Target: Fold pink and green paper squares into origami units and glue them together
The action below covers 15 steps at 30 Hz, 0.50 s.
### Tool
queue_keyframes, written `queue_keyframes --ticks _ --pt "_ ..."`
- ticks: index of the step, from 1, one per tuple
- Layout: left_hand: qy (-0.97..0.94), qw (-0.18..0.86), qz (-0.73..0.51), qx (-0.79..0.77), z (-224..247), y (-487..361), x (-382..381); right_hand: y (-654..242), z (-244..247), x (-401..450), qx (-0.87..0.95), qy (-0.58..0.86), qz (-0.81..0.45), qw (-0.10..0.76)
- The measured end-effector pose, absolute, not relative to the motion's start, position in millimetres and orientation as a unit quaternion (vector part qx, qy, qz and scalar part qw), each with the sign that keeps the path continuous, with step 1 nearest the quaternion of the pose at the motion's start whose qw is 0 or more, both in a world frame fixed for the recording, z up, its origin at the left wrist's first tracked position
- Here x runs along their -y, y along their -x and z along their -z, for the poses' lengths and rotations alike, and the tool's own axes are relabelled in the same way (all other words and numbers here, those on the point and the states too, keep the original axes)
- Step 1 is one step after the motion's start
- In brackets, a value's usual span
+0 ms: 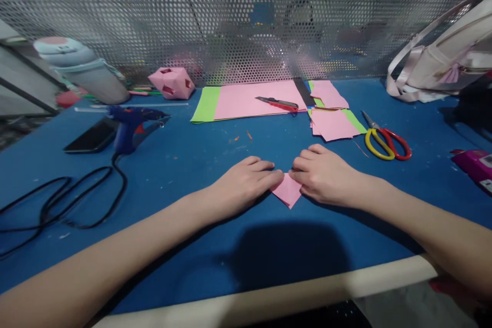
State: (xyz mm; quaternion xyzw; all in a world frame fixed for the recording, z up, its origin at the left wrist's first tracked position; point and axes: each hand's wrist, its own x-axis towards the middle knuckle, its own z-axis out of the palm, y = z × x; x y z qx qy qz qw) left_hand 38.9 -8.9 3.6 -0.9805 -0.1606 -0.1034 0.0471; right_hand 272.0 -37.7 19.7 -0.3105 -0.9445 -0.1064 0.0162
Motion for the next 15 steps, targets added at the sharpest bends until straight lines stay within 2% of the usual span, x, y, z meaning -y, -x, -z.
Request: queue_keyframes --ticks 6,11,15 --pt "0.98 0.055 0.096 0.164 -14 -33 16 -290 -29 46 0.929 0.353 0.105 -0.029" --pt "0.978 0.079 0.068 0.183 -14 -29 18 -291 -28 50 0.926 0.361 0.108 -0.029" --pt "0.972 0.069 0.092 0.207 -10 -26 15 -290 -29 53 0.916 0.387 0.101 -0.028"
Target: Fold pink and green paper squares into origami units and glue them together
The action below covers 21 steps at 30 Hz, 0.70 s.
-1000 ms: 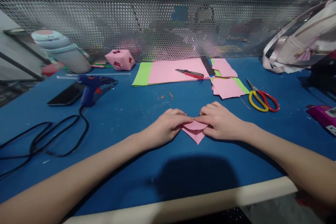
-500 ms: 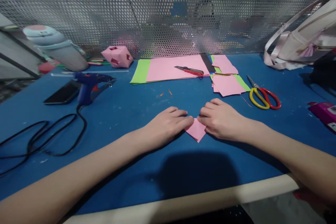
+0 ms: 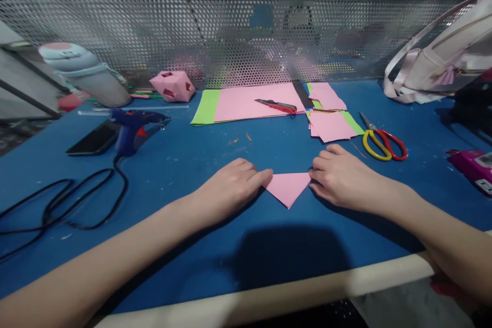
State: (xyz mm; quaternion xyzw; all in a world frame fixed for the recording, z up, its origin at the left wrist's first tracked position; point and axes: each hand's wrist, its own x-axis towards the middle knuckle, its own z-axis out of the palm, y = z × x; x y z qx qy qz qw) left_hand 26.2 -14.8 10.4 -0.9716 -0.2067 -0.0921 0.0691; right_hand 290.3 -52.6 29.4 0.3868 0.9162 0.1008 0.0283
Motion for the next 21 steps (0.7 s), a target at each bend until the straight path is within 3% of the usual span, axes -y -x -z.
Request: queue_keyframes --ticks 5,14,21 --pt "0.942 0.029 0.124 0.31 -6 -21 9 -297 -37 52 -0.909 -0.41 -0.073 -0.026" --pt "0.871 -0.169 0.236 0.396 -13 -32 15 -285 -13 44 -0.905 -0.388 0.072 -0.158" --pt "0.651 -0.436 0.456 0.421 -3 -44 12 -282 -13 37 -0.791 -0.486 0.188 -0.322"
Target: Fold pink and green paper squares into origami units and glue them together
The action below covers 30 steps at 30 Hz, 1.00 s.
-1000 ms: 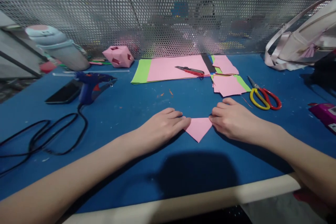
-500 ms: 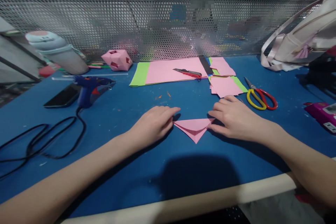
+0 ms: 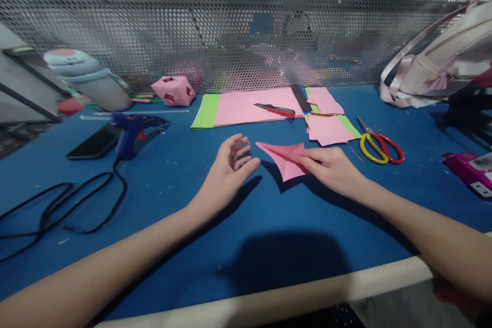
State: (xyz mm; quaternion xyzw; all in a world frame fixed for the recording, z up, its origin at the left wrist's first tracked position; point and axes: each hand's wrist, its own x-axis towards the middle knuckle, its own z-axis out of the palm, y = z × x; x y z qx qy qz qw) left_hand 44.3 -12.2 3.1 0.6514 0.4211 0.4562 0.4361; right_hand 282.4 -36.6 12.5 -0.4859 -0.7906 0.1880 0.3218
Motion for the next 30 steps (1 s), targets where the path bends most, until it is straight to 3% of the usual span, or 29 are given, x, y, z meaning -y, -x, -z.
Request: queue_keyframes --ticks 4,8,12,21,30 --pt "-0.504 0.627 -0.45 -0.388 -9 -58 17 -275 -16 42 0.797 0.454 -0.162 0.364" --pt "-0.446 0.709 -0.408 -0.363 -14 -67 30 -266 -18 49 0.778 0.458 -0.244 0.355" --pt "-0.466 0.725 -0.388 -0.325 -10 -69 37 -264 -18 46 0.677 0.503 -0.397 0.362" --pt "-0.453 0.728 -0.396 -0.33 -8 -69 36 -264 -3 36 0.516 0.435 -0.611 0.415" --pt "-0.406 0.752 -0.397 -0.333 -6 -70 40 -258 -5 43 0.517 0.445 -0.594 0.427"
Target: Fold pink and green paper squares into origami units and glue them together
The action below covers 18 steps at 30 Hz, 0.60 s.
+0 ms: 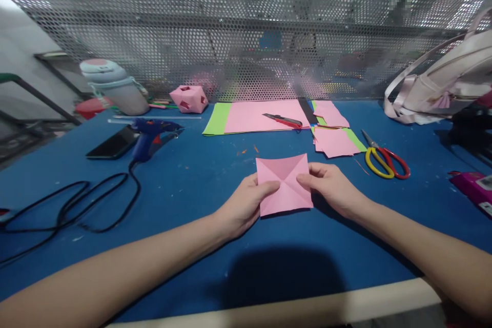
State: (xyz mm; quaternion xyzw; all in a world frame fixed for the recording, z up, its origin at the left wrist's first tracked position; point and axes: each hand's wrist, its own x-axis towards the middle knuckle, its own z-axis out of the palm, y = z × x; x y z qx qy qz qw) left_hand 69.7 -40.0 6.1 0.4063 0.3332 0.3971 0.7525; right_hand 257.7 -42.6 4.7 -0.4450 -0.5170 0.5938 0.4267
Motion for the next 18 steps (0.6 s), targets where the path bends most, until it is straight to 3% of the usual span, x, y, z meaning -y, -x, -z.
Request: queue_keyframes --ticks 18 --pt "-0.477 0.686 -0.398 -0.378 -1.5 -66.6 42.1 -250.5 -3.0 46.9 0.549 0.455 -0.564 0.417"
